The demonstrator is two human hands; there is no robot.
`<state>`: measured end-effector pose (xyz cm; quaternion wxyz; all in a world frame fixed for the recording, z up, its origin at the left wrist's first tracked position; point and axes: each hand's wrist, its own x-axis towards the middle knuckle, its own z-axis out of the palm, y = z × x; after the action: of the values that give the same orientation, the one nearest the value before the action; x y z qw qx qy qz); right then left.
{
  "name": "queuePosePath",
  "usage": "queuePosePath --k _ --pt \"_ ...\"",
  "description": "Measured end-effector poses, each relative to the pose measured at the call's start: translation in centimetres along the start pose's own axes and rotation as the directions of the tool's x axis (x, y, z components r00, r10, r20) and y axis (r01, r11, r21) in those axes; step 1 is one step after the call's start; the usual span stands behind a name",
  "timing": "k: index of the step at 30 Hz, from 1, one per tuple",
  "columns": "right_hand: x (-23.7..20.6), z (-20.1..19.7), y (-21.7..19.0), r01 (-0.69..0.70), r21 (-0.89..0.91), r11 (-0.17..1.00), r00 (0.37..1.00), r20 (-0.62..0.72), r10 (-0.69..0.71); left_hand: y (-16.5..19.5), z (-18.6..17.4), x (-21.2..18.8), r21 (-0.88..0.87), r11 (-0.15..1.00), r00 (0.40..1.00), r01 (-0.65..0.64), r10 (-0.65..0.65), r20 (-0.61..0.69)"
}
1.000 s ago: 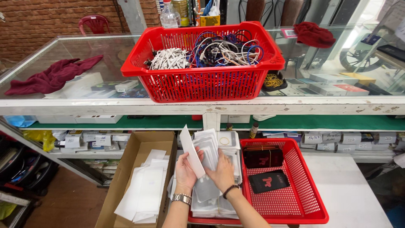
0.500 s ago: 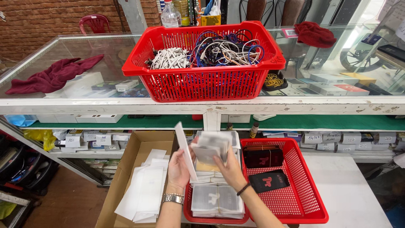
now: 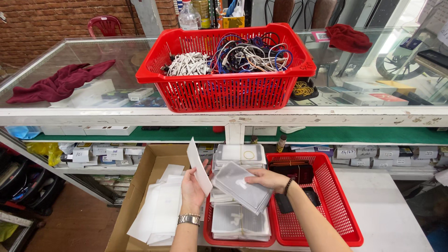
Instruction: The person wraps phone cases in white paper sleeves and stacks the wrapped cases on the counter. They place some wrapped cases into a cardboard box and set other cases and pouches into a red basket while sorting through the stack.
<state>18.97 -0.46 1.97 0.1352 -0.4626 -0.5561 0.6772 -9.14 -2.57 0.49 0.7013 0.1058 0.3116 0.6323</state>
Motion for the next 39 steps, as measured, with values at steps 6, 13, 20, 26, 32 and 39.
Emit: queuePosePath --k 6,13,20,26,32,39 --pt "2.4 1.2 -0.9 -0.038 -0.708 0.706 0.929 -0.285 -0.235 -0.6 0.5 0.6 -0.032 0.999 0.996 0.02 -0.023 -0.091" --pt "1.0 4.9 -1.2 -0.193 -0.798 0.571 0.863 -0.415 -0.288 2.2 -1.1 0.0 0.223 0.955 0.878 -0.194 0.27 -0.396" --pt "1.6 3.5 0.2 -0.109 -0.765 0.635 0.746 -0.485 -0.457 8.1 -7.0 -3.0 0.933 -0.051 0.764 0.355 0.591 -0.258" --pt "3.0 2.4 1.4 -0.049 -0.743 0.668 0.746 -0.472 -0.47 7.8 -9.4 -5.0 0.75 -0.331 0.699 0.573 0.675 -0.237" --pt "2.0 -0.7 -0.7 0.089 -0.299 0.95 0.856 -0.465 -0.226 4.1 -4.7 -2.1 0.975 -0.212 0.533 0.07 0.834 0.143" --pt "1.2 3.5 -1.2 0.408 0.263 0.874 0.872 -0.397 -0.288 -3.6 4.8 2.3 0.345 0.935 0.984 -0.08 0.019 0.178"
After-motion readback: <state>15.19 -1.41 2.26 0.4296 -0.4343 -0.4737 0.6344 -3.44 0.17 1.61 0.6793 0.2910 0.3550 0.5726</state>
